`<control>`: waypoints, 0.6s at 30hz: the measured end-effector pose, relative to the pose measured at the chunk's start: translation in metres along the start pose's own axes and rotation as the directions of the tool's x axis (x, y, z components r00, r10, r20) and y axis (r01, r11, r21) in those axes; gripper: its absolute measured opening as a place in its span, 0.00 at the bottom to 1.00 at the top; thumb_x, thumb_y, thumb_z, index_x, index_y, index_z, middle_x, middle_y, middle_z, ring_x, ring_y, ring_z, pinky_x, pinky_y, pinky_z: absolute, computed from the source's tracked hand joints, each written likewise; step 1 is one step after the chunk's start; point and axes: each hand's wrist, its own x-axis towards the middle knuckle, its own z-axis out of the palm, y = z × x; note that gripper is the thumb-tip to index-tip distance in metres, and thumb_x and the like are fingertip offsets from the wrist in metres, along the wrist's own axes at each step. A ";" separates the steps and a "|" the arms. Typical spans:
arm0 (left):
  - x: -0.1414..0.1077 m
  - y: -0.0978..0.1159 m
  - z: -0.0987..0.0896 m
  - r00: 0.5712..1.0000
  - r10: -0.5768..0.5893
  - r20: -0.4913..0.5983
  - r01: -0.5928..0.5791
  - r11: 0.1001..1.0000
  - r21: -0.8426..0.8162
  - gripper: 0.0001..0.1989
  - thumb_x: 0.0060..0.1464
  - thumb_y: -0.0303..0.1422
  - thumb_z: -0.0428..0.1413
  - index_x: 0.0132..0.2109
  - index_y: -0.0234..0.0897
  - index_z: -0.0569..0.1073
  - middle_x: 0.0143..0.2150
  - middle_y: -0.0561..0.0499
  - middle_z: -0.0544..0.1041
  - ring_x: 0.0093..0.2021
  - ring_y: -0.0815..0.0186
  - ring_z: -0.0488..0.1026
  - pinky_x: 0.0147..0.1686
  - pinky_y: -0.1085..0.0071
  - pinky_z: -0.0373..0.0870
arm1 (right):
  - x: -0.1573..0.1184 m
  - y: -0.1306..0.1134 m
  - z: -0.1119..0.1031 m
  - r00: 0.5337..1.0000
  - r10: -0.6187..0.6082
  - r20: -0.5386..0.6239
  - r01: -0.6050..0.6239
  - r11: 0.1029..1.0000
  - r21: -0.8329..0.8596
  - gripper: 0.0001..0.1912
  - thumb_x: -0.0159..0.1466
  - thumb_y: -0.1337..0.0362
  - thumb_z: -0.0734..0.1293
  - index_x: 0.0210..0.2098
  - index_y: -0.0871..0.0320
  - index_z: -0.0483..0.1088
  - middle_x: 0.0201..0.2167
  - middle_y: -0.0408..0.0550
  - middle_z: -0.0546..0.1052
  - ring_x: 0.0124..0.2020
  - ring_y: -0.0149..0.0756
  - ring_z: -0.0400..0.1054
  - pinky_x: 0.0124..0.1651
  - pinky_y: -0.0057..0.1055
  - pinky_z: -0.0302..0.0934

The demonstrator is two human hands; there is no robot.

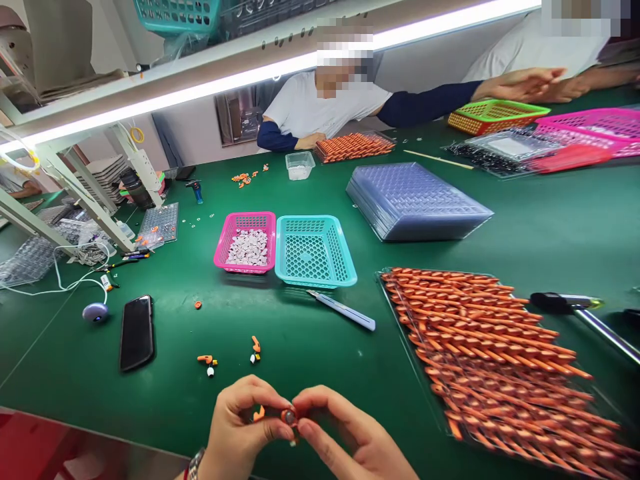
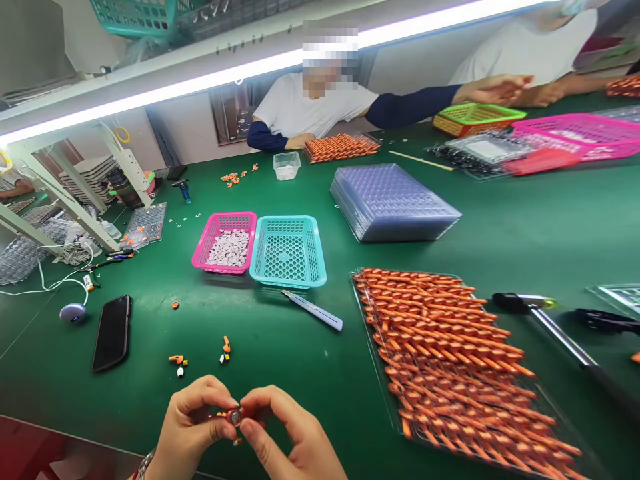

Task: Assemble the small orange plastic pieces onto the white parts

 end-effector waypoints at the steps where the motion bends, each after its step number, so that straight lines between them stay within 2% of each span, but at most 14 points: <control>1: 0.000 0.001 0.000 0.998 0.065 0.015 -0.066 0.996 0.068 0.09 0.42 0.37 0.71 0.33 0.43 0.84 0.27 0.51 0.77 0.27 0.70 0.72 0.29 0.77 0.69 | 0.002 0.001 0.000 0.996 0.066 0.052 -0.069 0.995 0.067 0.09 0.65 0.57 0.66 0.37 0.54 0.74 0.32 0.46 0.77 0.35 0.38 0.72 0.41 0.30 0.67; 4: -0.002 0.004 0.002 0.971 0.227 0.075 -0.239 0.933 0.268 0.10 0.43 0.39 0.70 0.35 0.43 0.84 0.27 0.52 0.73 0.27 0.71 0.69 0.27 0.78 0.67 | 0.007 0.008 0.001 0.974 0.170 0.152 -0.212 0.917 0.337 0.10 0.60 0.55 0.72 0.33 0.55 0.77 0.30 0.44 0.77 0.33 0.35 0.70 0.39 0.29 0.65; 7: -0.005 0.008 0.003 0.934 0.334 0.126 -0.356 0.844 0.401 0.12 0.45 0.43 0.68 0.35 0.42 0.82 0.27 0.52 0.72 0.27 0.71 0.69 0.27 0.78 0.66 | 0.008 0.019 0.008 0.971 0.168 0.172 -0.237 0.785 0.573 0.11 0.53 0.55 0.77 0.26 0.56 0.78 0.27 0.43 0.75 0.31 0.33 0.68 0.36 0.28 0.63; 9: -0.006 0.010 0.004 0.908 0.386 0.164 -0.415 0.779 0.469 0.14 0.47 0.44 0.66 0.37 0.41 0.81 0.28 0.52 0.72 0.28 0.70 0.69 0.28 0.77 0.66 | 0.006 0.026 0.014 0.969 0.179 0.168 -0.246 0.734 0.634 0.13 0.52 0.53 0.77 0.24 0.56 0.79 0.26 0.43 0.74 0.30 0.33 0.67 0.36 0.28 0.63; 12: -0.006 0.014 0.004 0.866 0.439 0.241 -0.492 0.655 0.574 0.12 0.50 0.42 0.65 0.39 0.40 0.80 0.28 0.51 0.73 0.30 0.68 0.69 0.31 0.74 0.66 | -0.001 0.035 0.020 0.963 0.224 0.147 -0.261 0.656 0.708 0.15 0.50 0.50 0.77 0.29 0.55 0.80 0.26 0.43 0.75 0.29 0.31 0.67 0.35 0.26 0.62; 15: -0.005 0.019 0.004 0.830 0.475 0.293 -0.541 0.554 0.633 0.09 0.52 0.39 0.64 0.39 0.40 0.78 0.28 0.51 0.73 0.30 0.67 0.67 0.32 0.72 0.65 | -0.005 0.041 0.022 0.963 0.231 0.141 -0.249 0.557 0.792 0.18 0.45 0.54 0.81 0.33 0.52 0.78 0.26 0.41 0.77 0.26 0.27 0.67 0.31 0.23 0.61; 18: -0.004 0.022 0.003 0.809 0.506 0.299 -0.564 0.527 0.636 0.08 0.53 0.37 0.64 0.39 0.40 0.78 0.28 0.52 0.74 0.29 0.67 0.67 0.32 0.71 0.65 | -0.006 0.042 0.021 0.969 0.224 0.107 -0.218 0.564 0.797 0.14 0.48 0.58 0.80 0.31 0.52 0.77 0.27 0.41 0.79 0.28 0.28 0.70 0.32 0.23 0.63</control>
